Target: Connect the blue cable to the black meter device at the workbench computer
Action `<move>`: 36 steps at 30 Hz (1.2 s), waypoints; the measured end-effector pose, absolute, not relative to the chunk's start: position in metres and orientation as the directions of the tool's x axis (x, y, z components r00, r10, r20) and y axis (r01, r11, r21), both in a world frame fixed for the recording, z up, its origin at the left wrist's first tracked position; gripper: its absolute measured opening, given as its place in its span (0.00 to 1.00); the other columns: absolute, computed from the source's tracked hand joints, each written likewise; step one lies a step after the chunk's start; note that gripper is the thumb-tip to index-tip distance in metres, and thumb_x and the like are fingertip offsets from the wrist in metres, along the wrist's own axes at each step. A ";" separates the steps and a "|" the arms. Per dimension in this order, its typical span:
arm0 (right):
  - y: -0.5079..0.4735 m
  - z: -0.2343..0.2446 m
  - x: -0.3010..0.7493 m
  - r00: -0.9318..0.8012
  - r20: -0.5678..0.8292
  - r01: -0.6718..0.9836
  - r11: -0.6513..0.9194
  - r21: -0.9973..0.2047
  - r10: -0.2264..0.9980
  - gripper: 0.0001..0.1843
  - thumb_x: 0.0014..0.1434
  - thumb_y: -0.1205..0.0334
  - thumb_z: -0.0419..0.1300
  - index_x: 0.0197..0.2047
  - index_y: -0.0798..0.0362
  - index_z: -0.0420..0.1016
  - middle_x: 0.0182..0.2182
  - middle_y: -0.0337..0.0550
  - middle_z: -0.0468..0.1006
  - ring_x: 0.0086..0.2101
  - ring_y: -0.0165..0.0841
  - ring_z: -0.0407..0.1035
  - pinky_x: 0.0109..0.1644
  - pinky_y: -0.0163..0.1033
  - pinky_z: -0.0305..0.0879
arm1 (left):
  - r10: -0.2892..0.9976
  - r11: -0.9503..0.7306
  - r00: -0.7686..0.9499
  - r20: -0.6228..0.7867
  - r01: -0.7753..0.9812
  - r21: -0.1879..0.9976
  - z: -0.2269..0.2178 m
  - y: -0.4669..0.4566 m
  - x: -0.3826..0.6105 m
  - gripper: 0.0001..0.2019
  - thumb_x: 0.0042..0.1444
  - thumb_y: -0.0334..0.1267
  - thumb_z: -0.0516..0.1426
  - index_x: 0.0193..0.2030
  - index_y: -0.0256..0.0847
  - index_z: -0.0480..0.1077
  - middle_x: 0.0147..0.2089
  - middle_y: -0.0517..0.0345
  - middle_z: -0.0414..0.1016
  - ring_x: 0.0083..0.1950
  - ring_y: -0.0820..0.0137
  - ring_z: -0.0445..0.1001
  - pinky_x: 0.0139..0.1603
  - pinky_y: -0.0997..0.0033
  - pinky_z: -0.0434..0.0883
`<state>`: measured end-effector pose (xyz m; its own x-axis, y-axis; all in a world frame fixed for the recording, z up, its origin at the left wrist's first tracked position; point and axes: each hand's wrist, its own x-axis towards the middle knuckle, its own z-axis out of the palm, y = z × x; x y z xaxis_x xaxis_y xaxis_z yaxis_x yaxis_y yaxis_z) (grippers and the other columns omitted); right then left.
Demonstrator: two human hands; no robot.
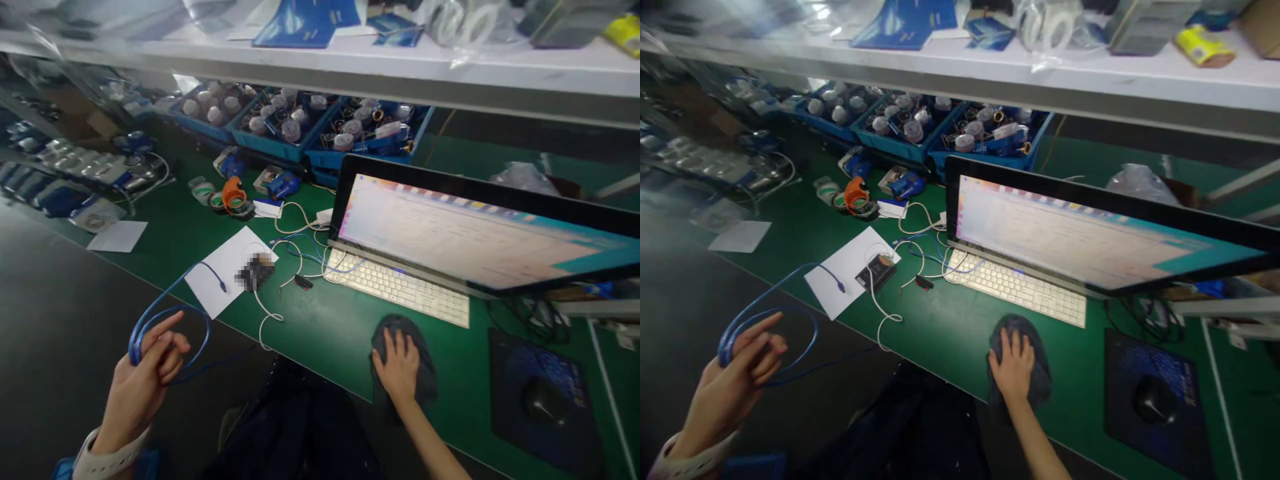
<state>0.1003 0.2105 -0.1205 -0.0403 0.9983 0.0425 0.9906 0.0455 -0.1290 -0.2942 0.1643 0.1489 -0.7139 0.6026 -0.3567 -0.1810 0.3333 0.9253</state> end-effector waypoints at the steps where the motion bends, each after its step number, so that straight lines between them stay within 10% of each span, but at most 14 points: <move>1: 0.214 -0.119 0.070 -0.191 0.002 0.969 0.189 -0.159 0.982 0.31 0.58 0.51 0.48 0.63 0.54 0.59 0.62 0.56 0.58 0.62 0.54 0.45 0.63 0.59 0.44 | 0.571 0.331 -0.740 -0.356 -0.189 0.924 0.152 0.156 -0.297 0.24 0.36 0.47 0.65 0.44 0.44 0.73 0.22 0.61 0.70 0.15 0.85 0.49 0.15 0.82 0.47; 6: 0.248 -0.105 -0.068 -0.675 -0.071 0.703 0.611 -0.364 0.735 0.35 0.55 0.50 0.53 0.65 0.43 0.51 0.67 0.42 0.50 0.63 0.50 0.44 0.65 0.56 0.36 | 0.461 0.416 -0.789 -0.405 -0.211 0.884 0.150 0.122 -0.308 0.32 0.29 0.52 0.67 0.44 0.40 0.72 0.22 0.61 0.70 0.16 0.83 0.50 0.15 0.80 0.47; 14: 0.335 -0.085 -0.170 -0.669 -0.063 0.693 0.591 -0.413 0.740 0.34 0.54 0.53 0.54 0.64 0.50 0.56 0.66 0.48 0.53 0.62 0.51 0.46 0.64 0.55 0.40 | 0.391 0.437 -0.802 -0.451 -0.269 0.858 0.125 0.092 -0.334 0.36 0.30 0.55 0.67 0.48 0.39 0.70 0.22 0.61 0.69 0.17 0.82 0.50 0.15 0.80 0.49; 24: 0.267 -0.088 -0.113 -0.874 -0.138 0.457 0.694 -0.556 0.465 0.29 0.54 0.54 0.55 0.60 0.40 0.61 0.66 0.34 0.53 0.64 0.45 0.43 0.67 0.55 0.32 | 0.652 0.524 -0.622 -0.433 -0.043 0.851 0.064 0.150 -0.350 0.34 0.45 0.56 0.59 0.59 0.46 0.62 0.39 0.53 0.74 0.19 0.84 0.51 0.18 0.78 0.51; 36: 0.215 -0.058 0.133 -0.396 -0.438 0.918 0.344 -0.196 0.807 0.22 0.52 0.63 0.52 0.51 0.49 0.72 0.59 0.49 0.67 0.59 0.47 0.56 0.63 0.59 0.50 | 0.682 0.497 -0.594 -0.427 -0.052 0.866 0.050 0.177 -0.352 0.35 0.42 0.57 0.61 0.57 0.48 0.64 0.46 0.50 0.74 0.20 0.84 0.48 0.19 0.78 0.49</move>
<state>0.1329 0.2153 -0.0579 -0.3961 0.8069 -0.4382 0.9182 0.3442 -0.1961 -0.3516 0.1765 0.0502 -0.5940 0.6819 -0.4269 -0.0519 0.4971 0.8661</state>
